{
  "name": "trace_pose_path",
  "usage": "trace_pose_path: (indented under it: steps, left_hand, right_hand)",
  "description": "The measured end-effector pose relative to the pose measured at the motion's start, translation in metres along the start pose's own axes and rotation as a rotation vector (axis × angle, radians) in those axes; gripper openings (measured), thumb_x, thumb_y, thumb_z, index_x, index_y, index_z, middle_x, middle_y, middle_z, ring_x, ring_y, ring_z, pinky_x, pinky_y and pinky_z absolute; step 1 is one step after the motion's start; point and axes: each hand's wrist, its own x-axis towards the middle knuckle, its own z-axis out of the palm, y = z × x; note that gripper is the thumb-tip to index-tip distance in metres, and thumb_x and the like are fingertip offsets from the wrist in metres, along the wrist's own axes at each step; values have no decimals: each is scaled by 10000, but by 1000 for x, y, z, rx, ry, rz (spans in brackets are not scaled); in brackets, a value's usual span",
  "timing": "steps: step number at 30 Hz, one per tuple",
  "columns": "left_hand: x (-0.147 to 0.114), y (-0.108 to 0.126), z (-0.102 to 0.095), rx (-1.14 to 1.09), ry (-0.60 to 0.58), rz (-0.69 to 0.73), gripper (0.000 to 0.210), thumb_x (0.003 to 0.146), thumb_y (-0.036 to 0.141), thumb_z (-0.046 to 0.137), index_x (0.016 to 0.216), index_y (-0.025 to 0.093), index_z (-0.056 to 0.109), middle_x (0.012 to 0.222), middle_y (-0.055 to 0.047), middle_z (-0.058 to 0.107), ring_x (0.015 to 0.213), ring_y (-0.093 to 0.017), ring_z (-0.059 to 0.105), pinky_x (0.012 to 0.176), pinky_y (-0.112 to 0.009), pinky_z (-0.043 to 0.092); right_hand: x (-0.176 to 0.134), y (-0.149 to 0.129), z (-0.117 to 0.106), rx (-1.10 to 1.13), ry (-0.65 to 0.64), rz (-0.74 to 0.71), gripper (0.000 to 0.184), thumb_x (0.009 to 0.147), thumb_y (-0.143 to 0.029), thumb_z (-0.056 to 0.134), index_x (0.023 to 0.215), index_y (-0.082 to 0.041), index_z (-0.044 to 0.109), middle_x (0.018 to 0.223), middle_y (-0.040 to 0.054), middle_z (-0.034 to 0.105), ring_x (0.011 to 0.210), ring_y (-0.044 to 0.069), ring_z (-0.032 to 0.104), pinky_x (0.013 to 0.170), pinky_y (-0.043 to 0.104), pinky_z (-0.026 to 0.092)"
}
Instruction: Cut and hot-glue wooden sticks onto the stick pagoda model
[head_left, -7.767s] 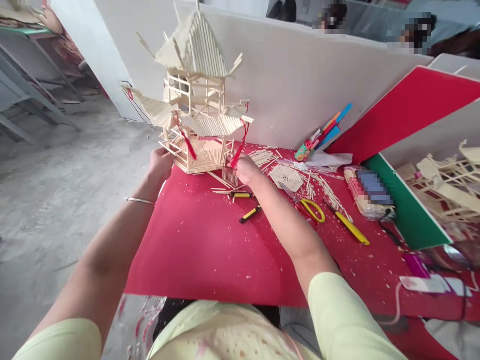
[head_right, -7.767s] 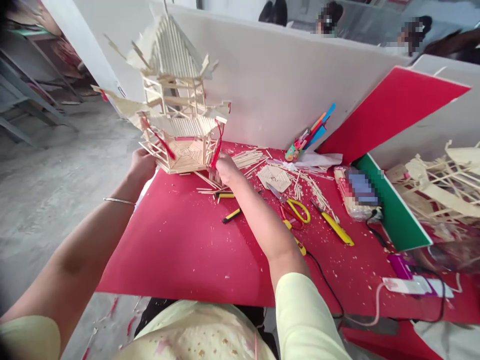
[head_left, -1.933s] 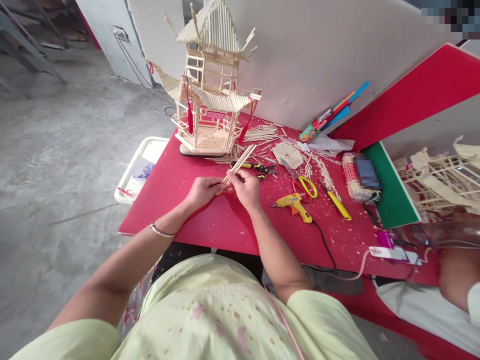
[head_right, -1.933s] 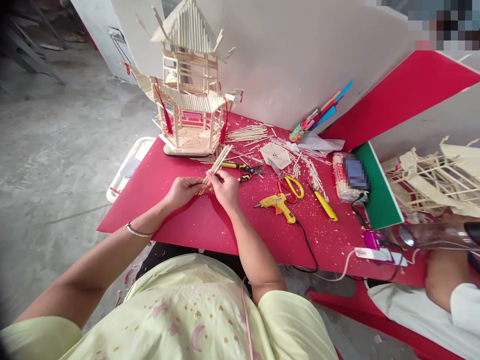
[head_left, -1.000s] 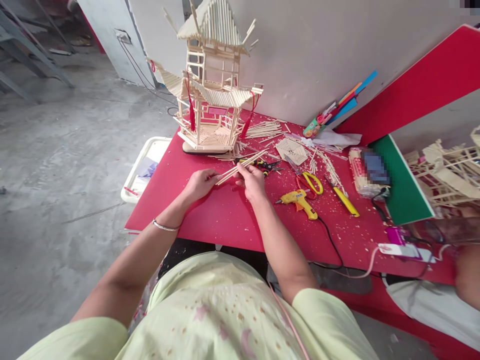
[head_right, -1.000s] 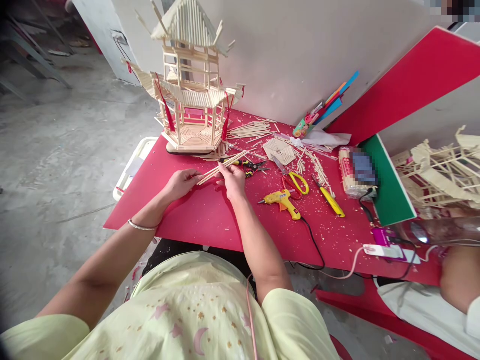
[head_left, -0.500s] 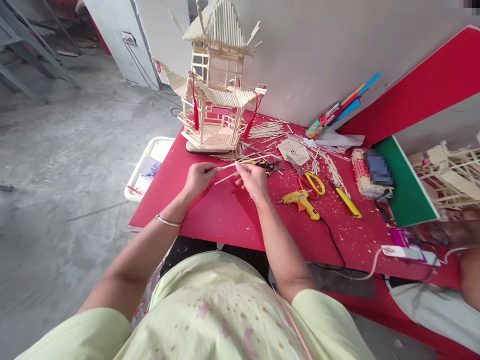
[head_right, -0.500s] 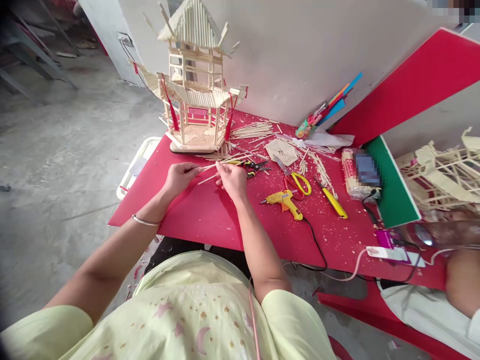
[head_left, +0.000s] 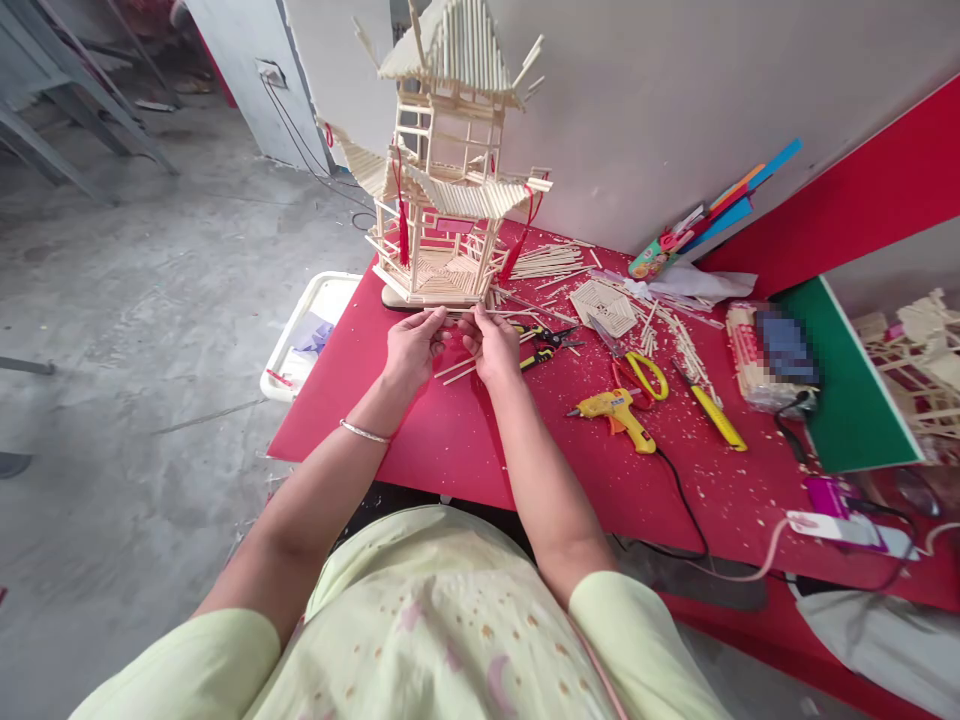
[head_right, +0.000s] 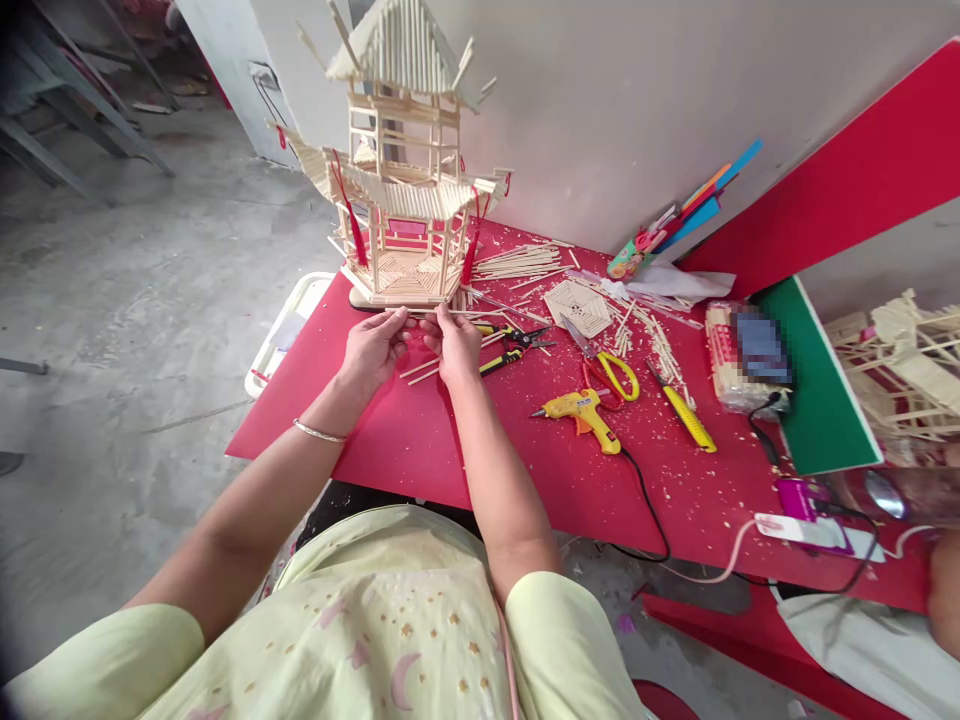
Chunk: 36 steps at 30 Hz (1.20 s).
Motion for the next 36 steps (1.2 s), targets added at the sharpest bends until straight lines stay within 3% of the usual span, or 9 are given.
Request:
trace_pose_path:
  steps: [12, 25, 36]
  left_hand:
    - [8, 0, 5, 44, 63, 21, 333, 726, 362, 932, 811, 120, 718, 759, -42, 737, 534, -64, 583, 467, -181, 420]
    - [12, -2, 3, 40, 55, 18, 321, 718, 357, 927, 807, 122, 727, 743, -30, 725, 532, -64, 576, 450, -179, 411]
    - [12, -3, 4, 56, 61, 21, 356, 714, 388, 933, 785, 127, 700, 731, -25, 714, 534, -62, 582, 454, -172, 415]
  right_hand:
    - [12, 5, 3, -129, 18, -78, 285, 901, -463, 799, 887, -214, 661, 875, -13, 788, 737, 99, 765, 530, 143, 550]
    - [10, 2, 4, -112, 32, -57, 262, 921, -432, 787, 881, -206, 662, 852, -17, 785, 705, 86, 752, 519, 135, 538]
    - [8, 3, 4, -188, -15, -35, 357, 843, -527, 840, 921, -208, 700, 851, -8, 798, 663, 101, 744, 446, 143, 495]
